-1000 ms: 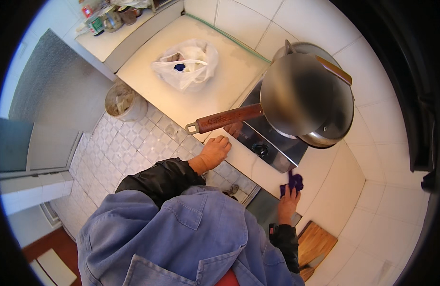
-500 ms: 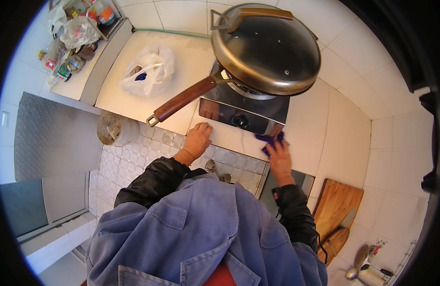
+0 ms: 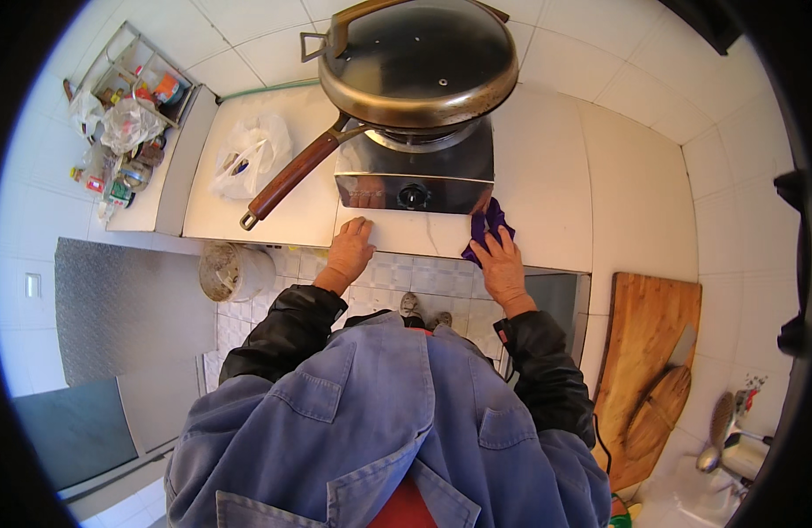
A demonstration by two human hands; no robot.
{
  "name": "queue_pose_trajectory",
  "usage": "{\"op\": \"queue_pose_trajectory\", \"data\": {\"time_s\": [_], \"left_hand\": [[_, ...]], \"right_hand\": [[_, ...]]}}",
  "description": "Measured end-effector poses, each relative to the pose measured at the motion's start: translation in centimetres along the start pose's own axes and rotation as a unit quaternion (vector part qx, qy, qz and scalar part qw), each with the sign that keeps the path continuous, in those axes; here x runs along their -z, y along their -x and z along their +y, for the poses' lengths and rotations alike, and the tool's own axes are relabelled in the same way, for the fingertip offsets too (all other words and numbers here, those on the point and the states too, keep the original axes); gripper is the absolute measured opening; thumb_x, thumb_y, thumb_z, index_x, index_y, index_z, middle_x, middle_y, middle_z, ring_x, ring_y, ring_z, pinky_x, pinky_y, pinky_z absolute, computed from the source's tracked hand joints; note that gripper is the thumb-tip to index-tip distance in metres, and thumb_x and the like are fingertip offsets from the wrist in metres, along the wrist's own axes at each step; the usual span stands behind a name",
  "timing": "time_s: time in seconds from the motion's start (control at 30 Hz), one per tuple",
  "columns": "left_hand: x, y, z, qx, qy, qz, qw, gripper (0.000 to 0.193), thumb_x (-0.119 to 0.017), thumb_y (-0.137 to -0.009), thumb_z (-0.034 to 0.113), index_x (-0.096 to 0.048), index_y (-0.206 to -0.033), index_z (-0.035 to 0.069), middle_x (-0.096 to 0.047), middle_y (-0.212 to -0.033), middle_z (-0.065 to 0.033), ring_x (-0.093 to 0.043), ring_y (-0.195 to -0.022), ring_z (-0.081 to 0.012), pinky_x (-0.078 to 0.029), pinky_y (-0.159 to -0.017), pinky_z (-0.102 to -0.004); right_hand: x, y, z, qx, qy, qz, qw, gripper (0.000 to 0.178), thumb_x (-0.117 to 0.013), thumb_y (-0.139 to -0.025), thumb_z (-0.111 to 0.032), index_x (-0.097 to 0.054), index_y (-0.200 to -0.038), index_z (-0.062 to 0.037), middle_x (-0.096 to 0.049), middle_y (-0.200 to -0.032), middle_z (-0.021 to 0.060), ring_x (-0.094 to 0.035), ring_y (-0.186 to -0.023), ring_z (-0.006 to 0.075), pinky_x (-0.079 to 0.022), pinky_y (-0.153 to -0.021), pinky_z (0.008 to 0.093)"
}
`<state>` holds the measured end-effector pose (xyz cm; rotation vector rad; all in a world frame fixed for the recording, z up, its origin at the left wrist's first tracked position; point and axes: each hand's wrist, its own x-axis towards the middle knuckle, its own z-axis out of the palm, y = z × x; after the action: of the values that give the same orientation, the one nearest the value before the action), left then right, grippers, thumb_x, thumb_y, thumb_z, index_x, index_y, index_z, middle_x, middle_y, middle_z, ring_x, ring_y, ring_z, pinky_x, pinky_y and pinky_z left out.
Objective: The person wipes the kitchen wall tiles, sink rim, countertop, microwave, cutting board, and stovetop using a purple cloth. They move items like a spray bottle and cutting board to reach different areas and continue wiping across multiple surfaces.
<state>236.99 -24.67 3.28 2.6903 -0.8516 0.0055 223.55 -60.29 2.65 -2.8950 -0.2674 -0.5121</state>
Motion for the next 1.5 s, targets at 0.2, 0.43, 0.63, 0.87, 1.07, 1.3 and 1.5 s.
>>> {"op": "queue_pose_trajectory", "data": {"time_s": [0.2, 0.43, 0.63, 0.87, 1.07, 1.3, 1.5], "left_hand": [[-0.1, 0.2, -0.1, 0.0, 0.001, -0.017, 1.0, 0.063, -0.079, -0.078, 0.015, -0.054, -0.135, 0.004, -0.054, -0.14, -0.0173, -0.051, -0.129, -0.0392, -0.048, -0.107, -0.0452], [-0.3, 0.3, 0.4, 0.031, 0.009, -0.025, 0.999, 0.065, -0.077, -0.08, 0.012, -0.052, -0.139, 0.002, -0.053, -0.142, -0.0194, -0.05, -0.131, -0.0408, -0.045, -0.11, -0.0452], [-0.7, 0.2, 0.3, 0.029, -0.005, -0.021, 0.999, 0.066, -0.077, -0.08, 0.013, -0.052, -0.14, 0.004, -0.052, -0.143, -0.018, -0.051, -0.131, -0.0398, -0.047, -0.109, -0.0451], [-1.0, 0.3, 0.2, 0.028, -0.009, -0.014, 0.999, 0.064, -0.076, -0.079, 0.012, -0.053, -0.139, 0.004, -0.053, -0.144, -0.0188, -0.05, -0.131, -0.0404, -0.045, -0.11, -0.0452], [-0.6, 0.2, 0.4, 0.033, 0.001, -0.015, 0.999, 0.064, -0.075, -0.079, 0.011, -0.053, -0.139, 0.004, -0.052, -0.144, -0.0188, -0.05, -0.132, -0.0405, -0.045, -0.11, -0.0456], [-0.4, 0.4, 0.8, 0.053, 0.015, -0.013, 0.998, 0.065, -0.076, -0.079, 0.011, -0.052, -0.14, 0.004, -0.052, -0.144, -0.0177, -0.05, -0.132, -0.04, -0.046, -0.109, -0.0456], [-0.2, 0.3, 0.9, 0.058, 0.016, -0.023, 0.998, 0.066, -0.077, -0.079, 0.012, -0.052, -0.14, 0.003, -0.052, -0.144, -0.0184, -0.049, -0.133, -0.0395, -0.046, -0.109, -0.0457]], "right_hand": [[2.6, 2.5, 10.0, -0.21, 0.098, 0.035, 0.972, 0.04, -0.064, -0.086, -0.007, -0.071, -0.124, -0.0165, -0.061, -0.129, 0.0121, -0.052, -0.126, 0.0444, -0.052, -0.094, 0.0537], [-0.1, 1.0, 8.6, -0.193, 0.14, 0.032, 0.971, 0.041, -0.065, -0.084, -0.009, -0.069, -0.124, -0.0161, -0.064, -0.121, 0.0164, -0.057, -0.116, 0.0442, -0.053, -0.092, 0.0535], [1.1, -3.2, 3.1, -0.268, -0.198, 0.087, 0.939, 0.04, -0.066, -0.086, -0.002, -0.072, -0.122, -0.0163, -0.066, -0.125, 0.017, -0.055, -0.12, 0.0428, -0.049, -0.103, 0.0475], [4.9, -11.4, 1.8, -0.07, -0.122, 0.188, 0.972, 0.042, -0.07, -0.082, -0.003, -0.073, -0.123, -0.0155, -0.065, -0.127, 0.0142, -0.054, -0.125, 0.0401, -0.049, -0.101, 0.0471], [2.9, -17.7, 2.4, -0.092, 0.049, 0.077, 0.992, 0.033, -0.066, -0.084, -0.011, -0.076, -0.115, -0.0149, -0.068, -0.124, 0.0096, -0.056, -0.123, 0.0376, -0.053, -0.093, 0.0478], [2.2, -20.0, 5.3, -0.097, 0.025, 0.073, 0.992, 0.042, -0.07, -0.079, -0.004, -0.073, -0.12, -0.0126, -0.066, -0.128, 0.0097, -0.057, -0.123, 0.0358, -0.053, -0.095, 0.0481], [3.8, -10.5, 7.2, -0.022, -0.077, 0.107, 0.991, 0.032, -0.065, -0.081, -0.003, -0.074, -0.111, -0.0091, -0.066, -0.131, 0.0117, -0.059, -0.116, 0.0375, -0.053, -0.095, 0.0458]]}}
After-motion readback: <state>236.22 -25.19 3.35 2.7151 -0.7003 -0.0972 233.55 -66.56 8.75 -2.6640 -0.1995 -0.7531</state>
